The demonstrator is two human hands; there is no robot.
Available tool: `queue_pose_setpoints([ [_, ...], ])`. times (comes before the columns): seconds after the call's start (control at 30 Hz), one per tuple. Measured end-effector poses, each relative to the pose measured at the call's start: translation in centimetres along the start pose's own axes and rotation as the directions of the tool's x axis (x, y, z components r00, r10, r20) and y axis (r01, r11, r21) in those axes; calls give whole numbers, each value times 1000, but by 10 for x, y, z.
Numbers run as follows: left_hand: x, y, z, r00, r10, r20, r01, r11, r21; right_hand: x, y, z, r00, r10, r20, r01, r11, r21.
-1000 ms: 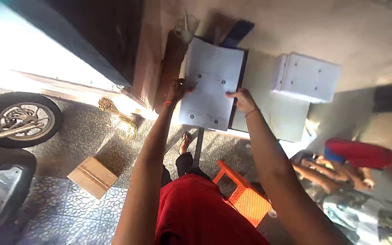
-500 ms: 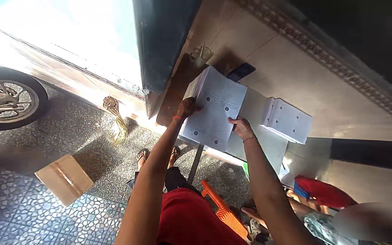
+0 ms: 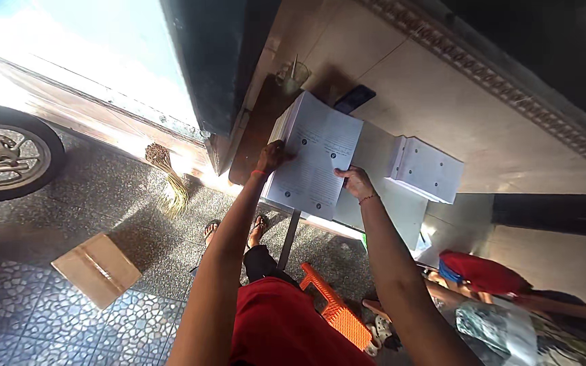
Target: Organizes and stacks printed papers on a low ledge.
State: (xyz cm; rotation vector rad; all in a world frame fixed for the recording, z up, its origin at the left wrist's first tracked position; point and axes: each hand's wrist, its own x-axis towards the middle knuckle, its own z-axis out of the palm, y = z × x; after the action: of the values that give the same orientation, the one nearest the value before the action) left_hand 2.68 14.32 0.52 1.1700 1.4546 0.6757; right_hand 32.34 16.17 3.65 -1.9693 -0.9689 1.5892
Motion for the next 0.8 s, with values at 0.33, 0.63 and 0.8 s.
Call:
queue_pose_setpoints([
  [0.33,-58,-3,-10,966,5,-258,-28,996,-85,4,0,1,1000,4,-8,-4,1000,-22],
  [0.63,-198,-9,48,897,-394,-203,83,599,-797,2,-1,1,1000,-27,3,27,1000,1],
  [0.8,-186,17,76,867,-497,34,240,356,-903,1,-1,2,999,-23,-26,23,1000,-16],
])
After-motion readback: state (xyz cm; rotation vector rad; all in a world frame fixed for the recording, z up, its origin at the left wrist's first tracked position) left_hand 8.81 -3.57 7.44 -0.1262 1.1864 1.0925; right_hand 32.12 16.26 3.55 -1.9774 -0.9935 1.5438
